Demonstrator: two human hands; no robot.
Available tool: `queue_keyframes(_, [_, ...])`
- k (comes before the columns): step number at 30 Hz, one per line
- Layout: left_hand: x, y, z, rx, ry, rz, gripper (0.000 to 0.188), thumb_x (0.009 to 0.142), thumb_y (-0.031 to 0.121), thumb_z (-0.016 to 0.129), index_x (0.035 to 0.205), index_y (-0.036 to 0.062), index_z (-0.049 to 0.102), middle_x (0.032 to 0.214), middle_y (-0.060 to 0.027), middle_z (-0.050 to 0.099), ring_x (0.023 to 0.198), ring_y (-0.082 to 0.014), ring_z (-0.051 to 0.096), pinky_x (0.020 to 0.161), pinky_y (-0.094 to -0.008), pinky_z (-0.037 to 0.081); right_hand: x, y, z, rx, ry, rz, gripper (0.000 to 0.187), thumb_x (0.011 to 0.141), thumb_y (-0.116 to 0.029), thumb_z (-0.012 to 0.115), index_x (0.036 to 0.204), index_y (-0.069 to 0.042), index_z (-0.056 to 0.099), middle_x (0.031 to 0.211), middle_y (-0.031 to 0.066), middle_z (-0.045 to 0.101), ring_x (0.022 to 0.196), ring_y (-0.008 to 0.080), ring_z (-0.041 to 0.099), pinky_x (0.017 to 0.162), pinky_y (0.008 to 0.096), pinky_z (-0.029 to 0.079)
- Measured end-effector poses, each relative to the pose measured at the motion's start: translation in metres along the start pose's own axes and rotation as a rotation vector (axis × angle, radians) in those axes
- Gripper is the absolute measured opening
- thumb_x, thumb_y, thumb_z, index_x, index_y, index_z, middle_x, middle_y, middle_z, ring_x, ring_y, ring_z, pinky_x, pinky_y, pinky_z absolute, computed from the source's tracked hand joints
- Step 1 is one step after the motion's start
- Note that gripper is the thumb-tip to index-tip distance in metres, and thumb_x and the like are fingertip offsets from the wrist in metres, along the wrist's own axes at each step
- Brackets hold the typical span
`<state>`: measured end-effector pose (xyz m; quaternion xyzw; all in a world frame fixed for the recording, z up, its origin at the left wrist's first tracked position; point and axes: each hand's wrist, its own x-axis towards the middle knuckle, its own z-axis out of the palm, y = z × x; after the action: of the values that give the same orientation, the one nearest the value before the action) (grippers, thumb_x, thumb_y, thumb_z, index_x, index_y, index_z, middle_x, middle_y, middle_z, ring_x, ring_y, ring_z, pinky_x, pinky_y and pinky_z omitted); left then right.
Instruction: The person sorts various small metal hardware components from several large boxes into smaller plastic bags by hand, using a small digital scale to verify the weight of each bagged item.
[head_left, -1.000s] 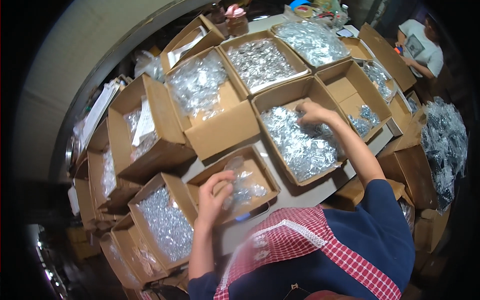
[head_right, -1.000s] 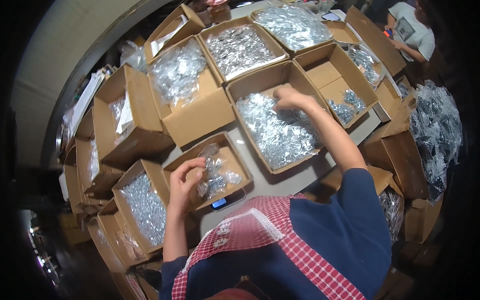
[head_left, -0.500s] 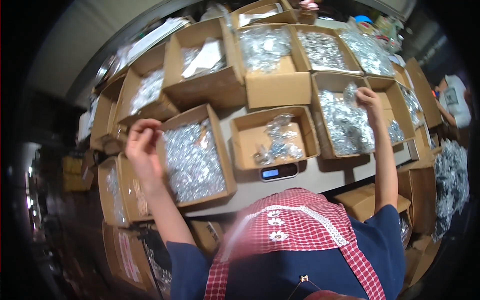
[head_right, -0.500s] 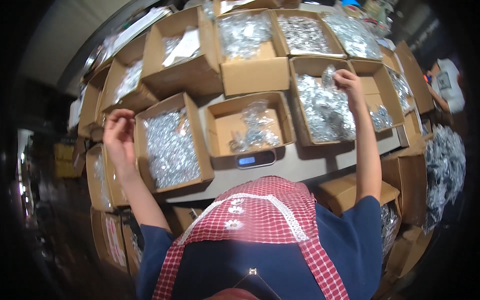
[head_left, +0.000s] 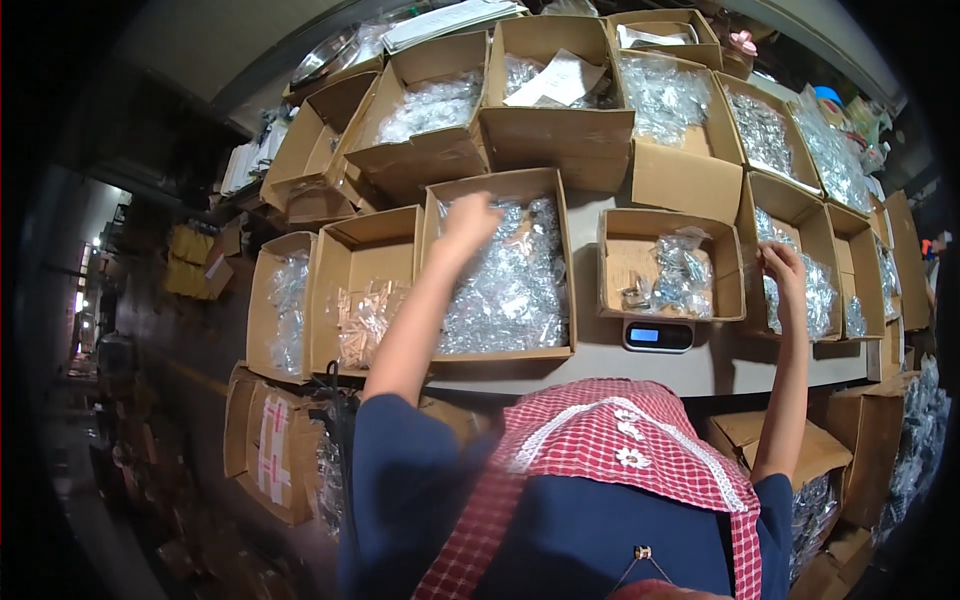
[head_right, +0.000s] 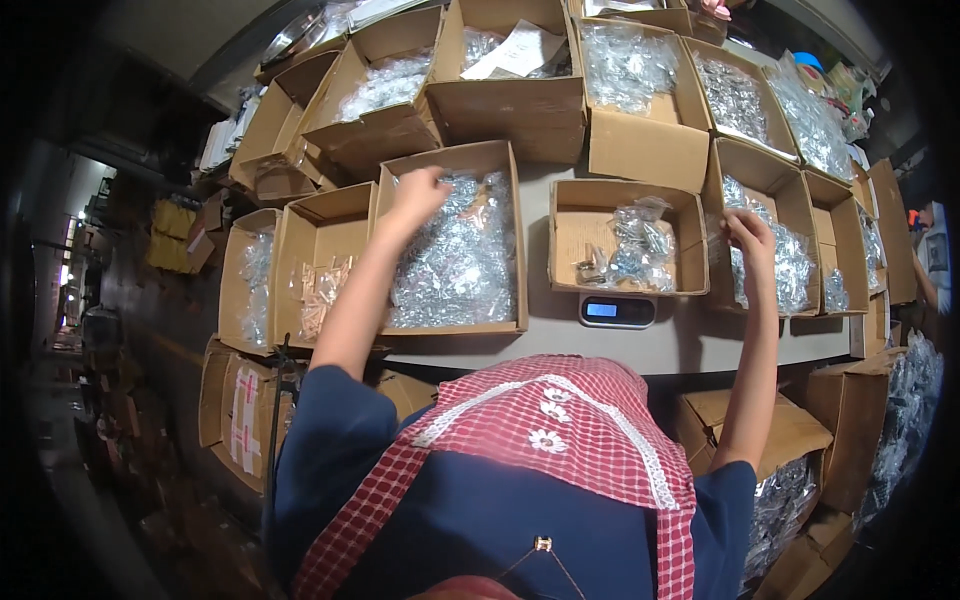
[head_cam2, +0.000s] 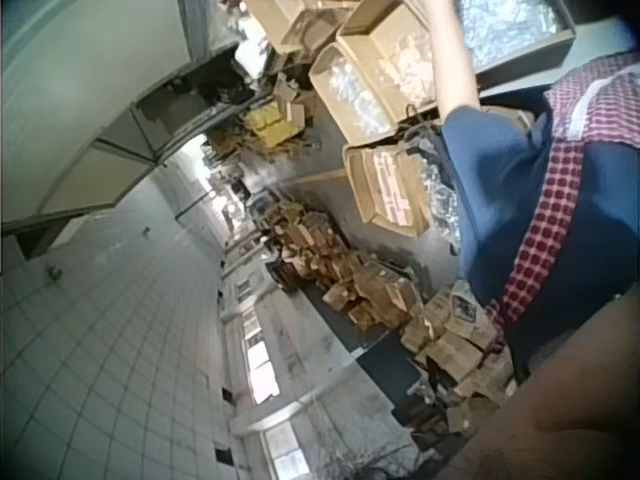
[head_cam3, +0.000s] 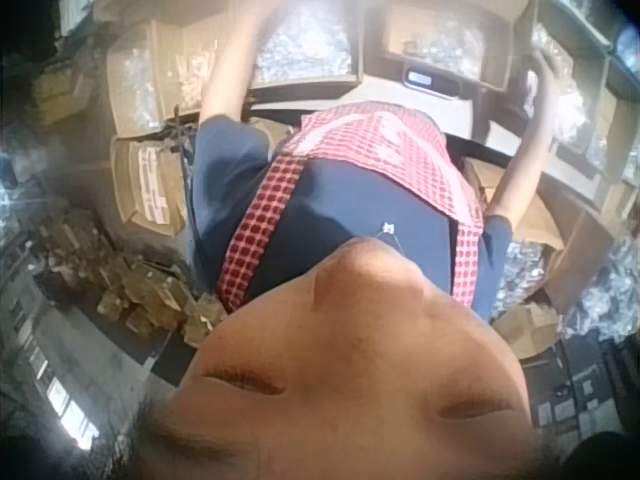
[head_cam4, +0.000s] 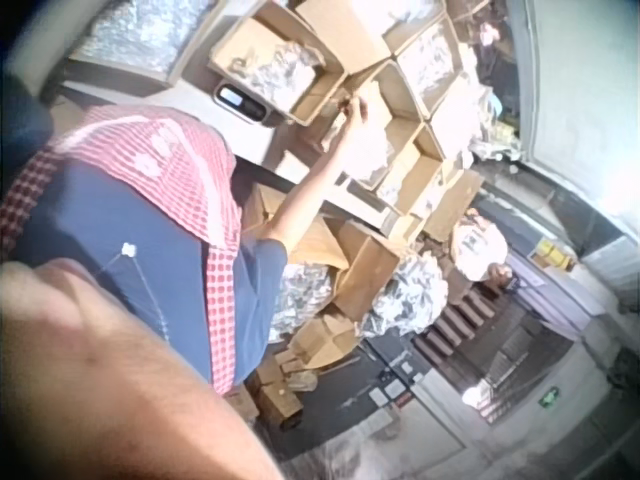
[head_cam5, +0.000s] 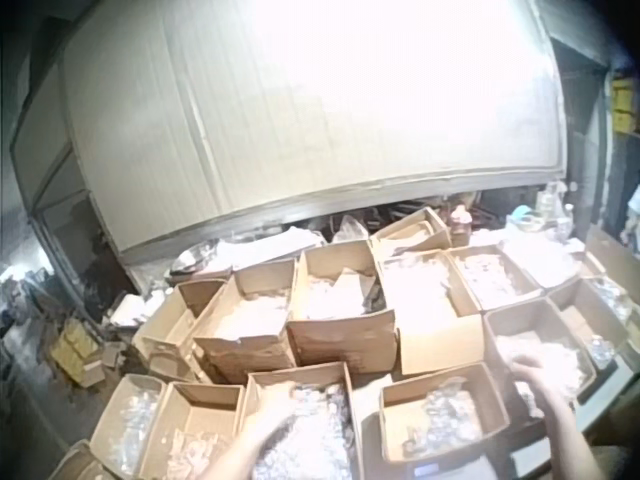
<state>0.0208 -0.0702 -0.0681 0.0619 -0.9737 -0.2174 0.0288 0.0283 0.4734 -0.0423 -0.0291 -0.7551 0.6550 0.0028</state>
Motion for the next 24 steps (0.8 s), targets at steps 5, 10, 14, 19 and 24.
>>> queue_keyframes(5, [0.029,0.004,0.049,0.137,0.057,0.015,0.025,0.075,0.025,0.065,0.084,0.0025,0.073,0.082,-0.0191,0.069,0.083,-0.0376,0.066,0.077,-0.0431,0.052,-0.030,0.033,-0.051,0.078,0.128,0.037,0.028,0.091,-0.010,0.061,0.115,0.004,0.059,0.105,0.0094,0.062,0.093,0.0160,0.061,0.086,0.0281,0.049])
queue_keyframes(10, [0.020,-0.002,0.038,-0.622,0.149,0.078,0.022,0.079,0.024,0.059,0.078,0.0068,0.072,0.074,-0.0066,0.068,0.072,-0.0196,0.063,0.073,-0.0339,0.048,-0.055,0.054,-0.088,0.246,0.329,-0.010,0.039,0.089,-0.002,0.062,0.125,0.007,0.051,0.114,0.0146,0.061,0.103,0.0197,0.061,0.090,0.0299,0.049])
queue_keyframes(14, [0.009,-0.042,-0.040,-1.916,-0.196,-0.339,0.021,0.079,0.011,0.058,0.090,-0.0055,0.063,0.091,-0.0110,0.066,0.081,-0.0199,0.062,0.081,-0.0397,0.052,-0.039,0.066,-0.077,0.166,0.373,-0.064,0.034,0.090,-0.003,0.060,0.122,0.007,0.054,0.112,0.0150,0.061,0.098,0.0189,0.062,0.089,0.0299,0.049])
queue_keyframes(19, [-0.024,-0.113,-0.155,-1.920,0.058,-0.253,0.011,0.082,0.007,0.055,0.076,-0.0021,0.054,0.069,-0.0065,0.053,0.055,-0.0111,0.048,0.046,-0.0225,0.039,-0.010,0.096,-0.087,0.148,0.396,-0.021,0.029,0.089,-0.004,0.062,0.116,0.005,0.060,0.104,0.0109,0.066,0.079,0.0139,0.058,0.070,0.0253,0.047])
queue_keyframes(24, [-0.054,-0.201,-0.146,-0.500,0.232,-0.454,0.020,0.077,0.018,0.070,0.090,0.0046,0.064,0.079,-0.0085,0.066,0.047,-0.0106,0.049,0.044,-0.0281,0.040,0.004,0.127,-0.118,0.078,0.370,-0.049,0.032,0.092,-0.004,0.056,0.122,0.006,0.057,0.113,0.0127,0.064,0.083,0.0128,0.059,0.073,0.0251,0.048])
